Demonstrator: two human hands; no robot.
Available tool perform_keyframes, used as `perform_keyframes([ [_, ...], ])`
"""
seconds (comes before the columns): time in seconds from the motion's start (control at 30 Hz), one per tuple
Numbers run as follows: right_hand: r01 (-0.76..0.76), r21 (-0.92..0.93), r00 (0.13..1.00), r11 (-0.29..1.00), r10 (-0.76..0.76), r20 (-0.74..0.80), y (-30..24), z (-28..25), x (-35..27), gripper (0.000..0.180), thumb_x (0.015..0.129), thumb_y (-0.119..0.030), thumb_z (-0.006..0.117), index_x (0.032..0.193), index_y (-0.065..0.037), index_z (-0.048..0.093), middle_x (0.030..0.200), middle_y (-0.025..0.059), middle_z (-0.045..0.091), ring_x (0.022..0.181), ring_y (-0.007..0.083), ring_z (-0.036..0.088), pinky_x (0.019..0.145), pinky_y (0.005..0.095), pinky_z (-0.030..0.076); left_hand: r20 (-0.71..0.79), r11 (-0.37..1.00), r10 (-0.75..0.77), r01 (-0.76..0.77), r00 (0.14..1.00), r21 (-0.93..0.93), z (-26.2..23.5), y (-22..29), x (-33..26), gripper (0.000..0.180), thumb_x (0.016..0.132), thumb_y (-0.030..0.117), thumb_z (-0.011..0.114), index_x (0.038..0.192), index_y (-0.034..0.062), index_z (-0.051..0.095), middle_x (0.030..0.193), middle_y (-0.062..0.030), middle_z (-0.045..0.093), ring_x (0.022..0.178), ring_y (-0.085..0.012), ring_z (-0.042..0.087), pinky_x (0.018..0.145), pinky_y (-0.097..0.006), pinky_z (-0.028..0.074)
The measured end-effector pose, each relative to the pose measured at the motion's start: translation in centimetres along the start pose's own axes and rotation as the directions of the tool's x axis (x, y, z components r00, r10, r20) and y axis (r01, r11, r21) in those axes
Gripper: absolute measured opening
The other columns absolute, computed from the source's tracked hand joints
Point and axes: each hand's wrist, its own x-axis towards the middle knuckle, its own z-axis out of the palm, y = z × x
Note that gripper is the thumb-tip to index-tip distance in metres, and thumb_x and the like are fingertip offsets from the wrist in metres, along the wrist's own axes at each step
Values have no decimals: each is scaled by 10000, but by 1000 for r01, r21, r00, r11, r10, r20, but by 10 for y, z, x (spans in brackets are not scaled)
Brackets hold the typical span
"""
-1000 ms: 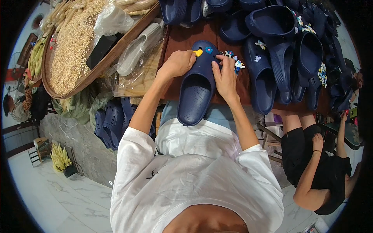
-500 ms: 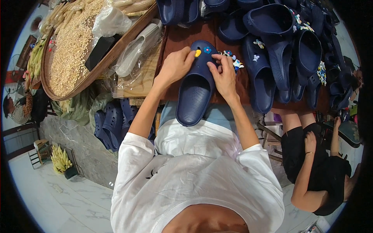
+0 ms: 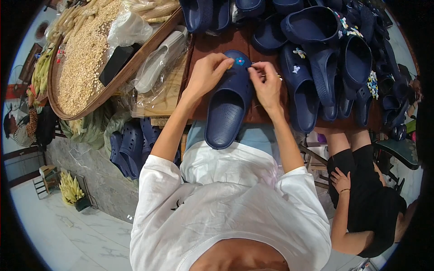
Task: The recorder is attaching decorative charms to the holes on top of rubber clogs.
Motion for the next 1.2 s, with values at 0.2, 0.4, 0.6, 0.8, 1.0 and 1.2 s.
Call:
perform_keyframes([
  [0.2,37,-266,999,963,-42,-12,44,-9,15,240,889,-214,689,1032,-31,626,949,145,613,825,256,651,741,379,519,-87,964,-148,163,985,208,7,-13,4,568,708,495,827,915,18,598,776,-109,647,714,-253,647,667,-370,514],
  [0.4,-53,-131,994,990,65,92,21,15,35,465,849,-405,735,1092,-22,631,1058,185,619,937,334,630,838,412,502,-32,930,-317,317,948,187,12,-21,14,666,655,583,833,912,31,563,735,-94,614,686,-225,618,644,-358,496],
  [0.6,162,-406,974,899,-80,211,26,19,42,508,880,-446,674,1113,4,643,1023,207,605,995,382,602,868,466,487,-26,938,-297,297,954,177,14,-17,13,618,726,563,789,896,24,539,736,-145,630,705,-288,651,651,-401,501],
  [0.8,376,-478,922,794,-265,283,13,15,41,352,907,-283,626,1045,41,630,971,210,591,955,373,601,818,452,512,-27,946,-124,127,992,299,18,-28,15,506,854,466,709,914,18,483,739,-206,635,697,-378,639,638,-448,489],
  [1.0,386,-526,919,758,-266,290,11,18,42,270,894,-234,615,938,32,614,916,204,595,898,364,611,780,466,522,75,928,48,-72,996,366,18,-27,19,357,936,305,610,969,-4,435,794,-284,629,789,-486,621,680,-539,479],
  [1.2,404,-510,911,759,-286,296,17,20,46,239,887,-212,610,897,27,606,908,203,597,880,367,614,764,462,528,69,918,146,-162,987,362,17,-35,18,234,965,206,525,975,-6,425,794,-288,624,785,-491,617,669,-560,477],
])
